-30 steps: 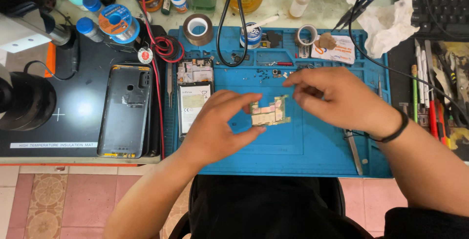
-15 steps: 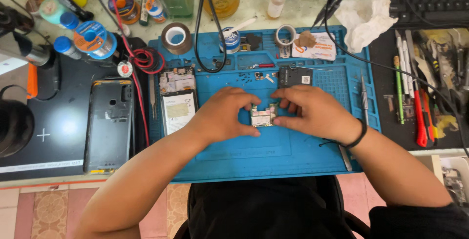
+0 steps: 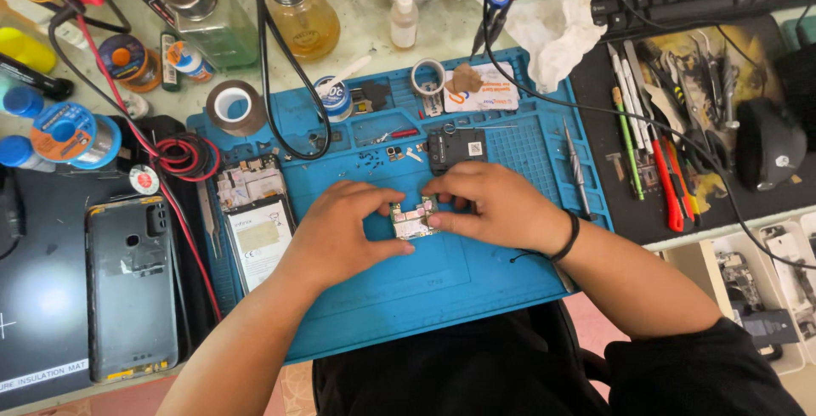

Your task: The person holds and rotates a small circuit board, then uses a small brush to clean its surface. They repeatedly wipe and inspect the board while handling it with both hands on a blue work mat.

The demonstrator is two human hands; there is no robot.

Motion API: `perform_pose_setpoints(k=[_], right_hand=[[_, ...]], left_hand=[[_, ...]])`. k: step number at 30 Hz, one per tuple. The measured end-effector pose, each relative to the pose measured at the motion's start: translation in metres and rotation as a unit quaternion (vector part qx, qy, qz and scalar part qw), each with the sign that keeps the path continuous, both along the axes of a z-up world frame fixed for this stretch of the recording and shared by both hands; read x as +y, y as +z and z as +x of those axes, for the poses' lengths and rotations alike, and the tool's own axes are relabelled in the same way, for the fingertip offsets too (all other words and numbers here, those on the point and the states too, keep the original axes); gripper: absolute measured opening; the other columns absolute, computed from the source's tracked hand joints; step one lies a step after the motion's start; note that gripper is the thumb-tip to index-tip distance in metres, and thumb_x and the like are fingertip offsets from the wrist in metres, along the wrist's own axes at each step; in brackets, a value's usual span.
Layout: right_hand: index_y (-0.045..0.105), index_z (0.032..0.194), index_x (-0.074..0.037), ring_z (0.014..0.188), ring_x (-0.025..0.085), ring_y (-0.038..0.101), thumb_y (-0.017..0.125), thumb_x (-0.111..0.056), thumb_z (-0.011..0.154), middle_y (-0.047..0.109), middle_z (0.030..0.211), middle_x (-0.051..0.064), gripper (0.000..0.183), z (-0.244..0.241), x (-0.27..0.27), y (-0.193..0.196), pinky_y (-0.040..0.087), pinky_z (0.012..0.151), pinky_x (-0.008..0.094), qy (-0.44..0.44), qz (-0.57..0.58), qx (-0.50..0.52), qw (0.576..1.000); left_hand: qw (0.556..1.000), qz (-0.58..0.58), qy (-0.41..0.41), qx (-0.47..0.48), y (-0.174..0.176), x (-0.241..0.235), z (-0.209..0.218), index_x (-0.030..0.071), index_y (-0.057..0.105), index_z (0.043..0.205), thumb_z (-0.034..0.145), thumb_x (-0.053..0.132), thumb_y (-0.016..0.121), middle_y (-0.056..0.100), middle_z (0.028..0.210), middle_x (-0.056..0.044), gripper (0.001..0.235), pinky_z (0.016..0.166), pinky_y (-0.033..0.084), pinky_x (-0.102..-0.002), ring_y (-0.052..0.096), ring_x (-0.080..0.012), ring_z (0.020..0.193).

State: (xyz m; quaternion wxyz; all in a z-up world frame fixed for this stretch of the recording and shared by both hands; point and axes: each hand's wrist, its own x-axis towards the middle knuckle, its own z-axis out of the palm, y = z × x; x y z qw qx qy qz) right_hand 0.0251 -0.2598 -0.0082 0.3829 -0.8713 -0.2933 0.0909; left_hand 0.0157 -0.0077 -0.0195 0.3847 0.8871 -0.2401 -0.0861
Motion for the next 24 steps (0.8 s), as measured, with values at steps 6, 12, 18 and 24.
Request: perform_pose_setpoints(k=[6, 12, 18, 24], right_hand=[[0.075, 0.111, -0.006, 0.082, 0.015, 0.072, 0.077, -0.018, 0.091, 0.074, 0.098, 0.007, 0.024, -0.002, -0.041, 0.022, 0.057, 0.071, 0.028, -0.038, 0.076, -0.040, 0.996], [0.075, 0.111, -0.001, 0.088, 0.021, 0.073, 0.078, -0.015, 0.103, 0.074, 0.093, 0.013, 0.016, 0.038, -0.168, 0.031, 0.055, 0.081, 0.030, -0.357, -0.101, -0.194, 0.908], [0.081, 0.100, -0.011, 0.085, 0.036, 0.071, 0.078, -0.039, 0.092, 0.075, 0.091, 0.014, 0.028, 0.095, -0.248, -0.021, 0.057, 0.078, 0.045, -0.357, -0.349, -0.186, 0.846], [0.080, 0.093, -0.012, 0.092, 0.034, 0.073, 0.077, -0.034, 0.088, 0.077, 0.092, 0.011, 0.023, 0.097, -0.282, -0.060, 0.058, 0.086, 0.045, -0.390, -0.351, -0.196, 0.828]], left_hand=[[0.998, -0.040, -0.008, -0.038, -0.004, 0.001, -0.001, 0.010, 0.075, 0.112, 0.061, 0.032, 0.093, 0.073, 0.094, -0.007, 0.059, 0.094, 0.049, -0.042, 0.066, -0.0302, 0.098], [0.999, -0.041, 0.008, -0.019, -0.004, 0.001, -0.001, 0.010, 0.075, 0.112, 0.059, 0.031, 0.093, 0.073, 0.096, -0.007, 0.059, 0.092, 0.048, -0.042, 0.064, -0.0310, 0.102], [0.999, -0.036, -0.005, -0.014, -0.002, 0.004, 0.000, 0.012, 0.074, 0.115, 0.060, 0.034, 0.093, 0.072, 0.099, -0.006, 0.062, 0.095, 0.048, -0.042, 0.063, -0.0296, 0.104], [0.999, -0.032, -0.007, -0.025, -0.018, 0.005, -0.003, 0.012, 0.074, 0.116, 0.062, 0.035, 0.092, 0.073, 0.100, -0.005, 0.062, 0.097, 0.047, -0.041, 0.063, -0.0288, 0.104]])
